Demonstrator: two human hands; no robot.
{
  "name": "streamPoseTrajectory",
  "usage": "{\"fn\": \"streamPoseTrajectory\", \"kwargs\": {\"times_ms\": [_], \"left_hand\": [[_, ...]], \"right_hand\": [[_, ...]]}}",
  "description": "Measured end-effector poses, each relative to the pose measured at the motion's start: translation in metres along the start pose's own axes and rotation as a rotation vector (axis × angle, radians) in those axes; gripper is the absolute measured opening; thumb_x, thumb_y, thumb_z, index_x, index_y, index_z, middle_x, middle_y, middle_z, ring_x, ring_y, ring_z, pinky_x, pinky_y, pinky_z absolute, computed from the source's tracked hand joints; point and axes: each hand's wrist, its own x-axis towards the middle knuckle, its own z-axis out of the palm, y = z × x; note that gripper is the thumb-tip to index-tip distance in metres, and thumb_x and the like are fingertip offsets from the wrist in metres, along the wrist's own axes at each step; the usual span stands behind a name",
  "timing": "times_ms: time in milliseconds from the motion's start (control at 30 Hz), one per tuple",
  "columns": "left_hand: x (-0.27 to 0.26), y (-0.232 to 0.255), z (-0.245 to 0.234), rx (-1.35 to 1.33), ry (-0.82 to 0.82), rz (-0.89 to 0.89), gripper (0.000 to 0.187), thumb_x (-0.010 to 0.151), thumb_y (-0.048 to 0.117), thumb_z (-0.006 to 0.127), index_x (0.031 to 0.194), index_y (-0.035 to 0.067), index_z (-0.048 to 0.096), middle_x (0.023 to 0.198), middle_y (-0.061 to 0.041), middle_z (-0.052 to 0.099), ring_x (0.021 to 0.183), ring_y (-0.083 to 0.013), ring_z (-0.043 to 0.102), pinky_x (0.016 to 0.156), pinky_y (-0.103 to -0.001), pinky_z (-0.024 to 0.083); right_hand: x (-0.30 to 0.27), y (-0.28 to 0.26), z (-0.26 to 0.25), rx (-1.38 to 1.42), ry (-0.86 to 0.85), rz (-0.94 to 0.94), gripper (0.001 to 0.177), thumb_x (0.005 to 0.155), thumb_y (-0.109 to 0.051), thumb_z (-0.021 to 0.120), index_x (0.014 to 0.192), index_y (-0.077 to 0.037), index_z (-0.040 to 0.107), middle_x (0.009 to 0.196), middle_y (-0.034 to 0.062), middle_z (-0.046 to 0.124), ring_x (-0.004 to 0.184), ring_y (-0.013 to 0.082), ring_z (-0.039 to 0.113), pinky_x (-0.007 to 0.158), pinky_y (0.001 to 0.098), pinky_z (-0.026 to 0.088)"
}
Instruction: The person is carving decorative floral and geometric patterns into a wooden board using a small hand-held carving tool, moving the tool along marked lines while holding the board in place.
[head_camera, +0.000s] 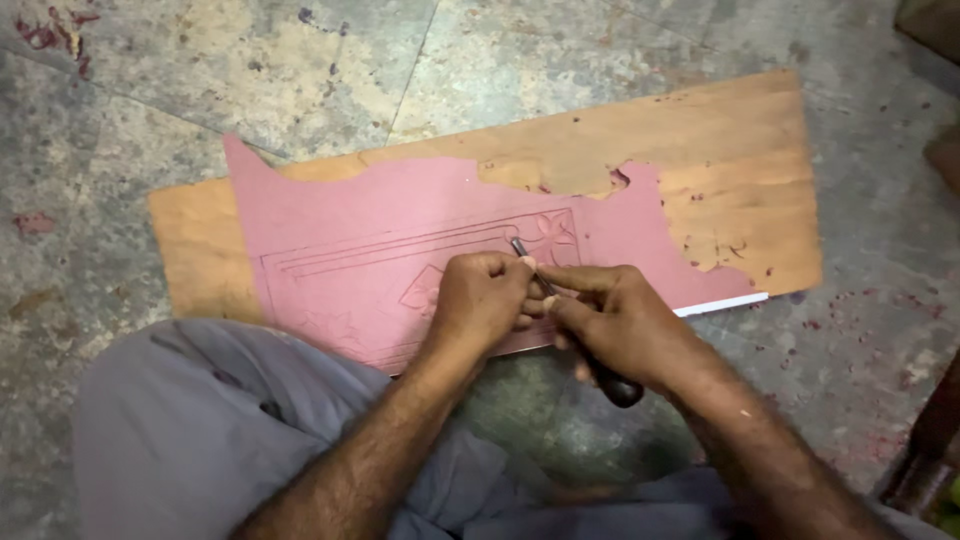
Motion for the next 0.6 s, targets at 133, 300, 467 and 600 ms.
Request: {"fn": "streamPoseTrajectory", "kwargs": {"times_ms": [133,300,467,600], "left_hand": [[0.0,-0.001,-0.004,-0.001,-0.017,0.023,0.03,0.098,0.021,0.064,0.085,-0.004,0.073,0.078,-0.012,0.076,0.063,-0.0156,0.073,0.054,-0.027,0.058],[-0.002,0.005,-0.006,0.01,-0.055,0.02,0.029,0.097,0.023,0.065,0.086,-0.002,0.073,0.079,-0.01,0.076,0.066,-0.0146,0.073,0.056,-0.025,0.059],[-0.002,0.006,-0.003,0.064,-0.067,-0.001,0.029,0.097,0.023,0.064,0.091,-0.002,0.075,0.083,-0.01,0.079,0.068,-0.0146,0.074,0.056,-0.026,0.058],[-0.003,0.007,-0.003,0.064,-0.078,0.015,0.029,0.098,0.024,0.063,0.092,-0.002,0.075,0.084,-0.01,0.079,0.068,-0.0144,0.075,0.056,-0.026,0.059]], "right_hand": [[-0.005,-0.005,0.002,0.018,0.004,0.004,0.04,0.096,-0.017,0.06,0.135,-0.012,0.07,0.066,0.0041,0.065,0.044,0.0116,0.057,0.04,0.0287,0.047],[-0.009,-0.019,-0.008,-0.039,-0.003,0.095,0.039,0.098,-0.023,0.063,0.136,-0.016,0.068,0.066,0.0048,0.065,0.043,0.0132,0.056,0.04,0.0295,0.047],[-0.01,-0.02,-0.012,-0.041,0.012,0.134,0.038,0.098,-0.023,0.064,0.134,-0.015,0.07,0.065,0.0058,0.065,0.042,0.0146,0.056,0.039,0.0303,0.046],[-0.007,-0.016,-0.012,0.01,-0.001,0.117,0.037,0.097,-0.022,0.063,0.133,-0.014,0.07,0.064,0.0064,0.065,0.04,0.0146,0.056,0.038,0.0309,0.045]]}}
